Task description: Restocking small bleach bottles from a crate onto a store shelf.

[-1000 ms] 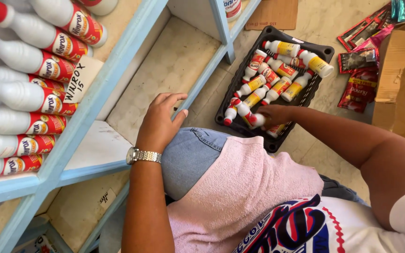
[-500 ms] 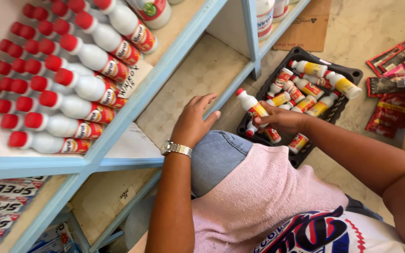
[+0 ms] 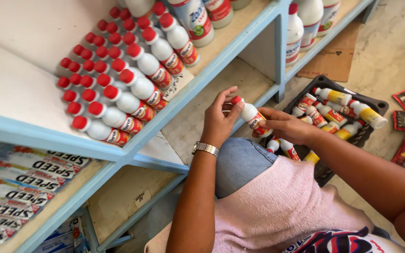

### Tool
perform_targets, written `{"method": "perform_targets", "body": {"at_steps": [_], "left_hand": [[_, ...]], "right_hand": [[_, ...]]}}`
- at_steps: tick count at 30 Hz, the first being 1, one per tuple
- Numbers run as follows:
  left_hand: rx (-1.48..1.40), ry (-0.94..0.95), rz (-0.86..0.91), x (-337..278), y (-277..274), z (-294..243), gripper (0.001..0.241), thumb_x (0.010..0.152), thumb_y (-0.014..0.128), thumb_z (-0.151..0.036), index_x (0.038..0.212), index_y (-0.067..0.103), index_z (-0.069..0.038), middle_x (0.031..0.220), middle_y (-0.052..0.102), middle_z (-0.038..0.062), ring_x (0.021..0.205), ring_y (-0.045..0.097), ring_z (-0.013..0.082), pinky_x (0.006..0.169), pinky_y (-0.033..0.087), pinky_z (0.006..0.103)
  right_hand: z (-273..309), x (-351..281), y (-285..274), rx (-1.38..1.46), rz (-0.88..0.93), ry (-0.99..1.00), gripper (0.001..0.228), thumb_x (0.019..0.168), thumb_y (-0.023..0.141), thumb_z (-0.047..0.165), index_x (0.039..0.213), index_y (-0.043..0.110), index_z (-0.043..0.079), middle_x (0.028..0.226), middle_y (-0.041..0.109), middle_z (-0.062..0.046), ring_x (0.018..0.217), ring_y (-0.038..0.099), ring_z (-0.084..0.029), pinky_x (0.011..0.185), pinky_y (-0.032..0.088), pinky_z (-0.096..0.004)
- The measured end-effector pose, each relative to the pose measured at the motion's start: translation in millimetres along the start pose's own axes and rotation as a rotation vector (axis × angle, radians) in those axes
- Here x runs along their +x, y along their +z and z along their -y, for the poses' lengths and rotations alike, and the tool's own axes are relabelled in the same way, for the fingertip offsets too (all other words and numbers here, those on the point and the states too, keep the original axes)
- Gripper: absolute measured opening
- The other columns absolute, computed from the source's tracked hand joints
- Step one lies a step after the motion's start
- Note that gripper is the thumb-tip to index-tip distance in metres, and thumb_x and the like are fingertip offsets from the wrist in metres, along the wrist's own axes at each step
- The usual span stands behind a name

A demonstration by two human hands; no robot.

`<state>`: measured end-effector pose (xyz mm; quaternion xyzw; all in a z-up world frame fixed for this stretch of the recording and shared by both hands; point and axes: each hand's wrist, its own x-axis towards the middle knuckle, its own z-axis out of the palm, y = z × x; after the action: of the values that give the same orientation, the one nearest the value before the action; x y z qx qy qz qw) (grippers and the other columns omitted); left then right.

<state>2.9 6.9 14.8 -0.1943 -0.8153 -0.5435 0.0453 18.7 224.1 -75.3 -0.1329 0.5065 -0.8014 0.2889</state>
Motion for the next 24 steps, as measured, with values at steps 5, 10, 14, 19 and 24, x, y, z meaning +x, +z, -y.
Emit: {"method": "perform_targets", "body": {"at_steps": [5, 10, 14, 19, 24], "left_hand": [[0.047, -0.073, -0.134, 3, 1, -8, 0.041, 0.087, 0.079, -0.023, 0.122, 0.066, -0.006, 0.102, 0.078, 0.009, 0.081, 0.073, 0.0138, 0.073, 0.061, 0.03], [0.023, 0.045, -0.229, 2, -3, -24, 0.033, 0.092, 0.077, -0.022, 0.117, 0.068, -0.003, 0.102, 0.078, 0.009, 0.083, 0.074, 0.0145, 0.076, 0.062, 0.0292], [0.04, 0.216, -0.281, 1, -16, -61, 0.03, 0.097, 0.073, -0.018, 0.122, 0.068, -0.004, 0.109, 0.076, 0.009, 0.092, 0.076, 0.0154, 0.081, 0.063, 0.0289], [0.103, 0.427, -0.351, -3, -45, -98, 0.026, 0.101, 0.071, -0.017, 0.124, 0.068, -0.006, 0.121, 0.071, 0.01, 0.106, 0.073, 0.0184, 0.088, 0.065, 0.0303], [0.497, 0.618, -0.513, -8, -78, -123, 0.026, 0.098, 0.076, -0.019, 0.122, 0.071, -0.011, 0.123, 0.074, 0.005, 0.112, 0.07, 0.0245, 0.101, 0.054, 0.0397]], "right_hand": [[-10, 7, -9, -0.313, -0.088, -0.19, 0.056, 0.093, 0.07, 0.019, 0.142, 0.046, 0.006, 0.122, 0.059, -0.003, 0.112, 0.058, -0.01, 0.1, 0.046, -0.029], [15, 13, -3, -0.519, -0.223, -0.224, 0.058, 0.089, 0.075, 0.023, 0.141, 0.052, 0.008, 0.112, 0.062, -0.004, 0.097, 0.058, -0.012, 0.084, 0.049, -0.03], [70, 12, 20, -1.01, -0.365, -0.506, 0.055, 0.084, 0.078, 0.025, 0.134, 0.06, 0.008, 0.109, 0.062, -0.007, 0.094, 0.061, -0.017, 0.076, 0.052, -0.031], [133, 23, 57, -1.284, -0.397, -0.808, 0.056, 0.081, 0.082, 0.02, 0.132, 0.065, 0.008, 0.107, 0.067, -0.012, 0.098, 0.057, -0.03, 0.088, 0.047, -0.042], [166, 58, 90, -1.328, -0.377, -1.149, 0.051, 0.084, 0.08, 0.014, 0.132, 0.064, 0.007, 0.129, 0.067, -0.015, 0.12, 0.057, -0.034, 0.105, 0.045, -0.045]]}}
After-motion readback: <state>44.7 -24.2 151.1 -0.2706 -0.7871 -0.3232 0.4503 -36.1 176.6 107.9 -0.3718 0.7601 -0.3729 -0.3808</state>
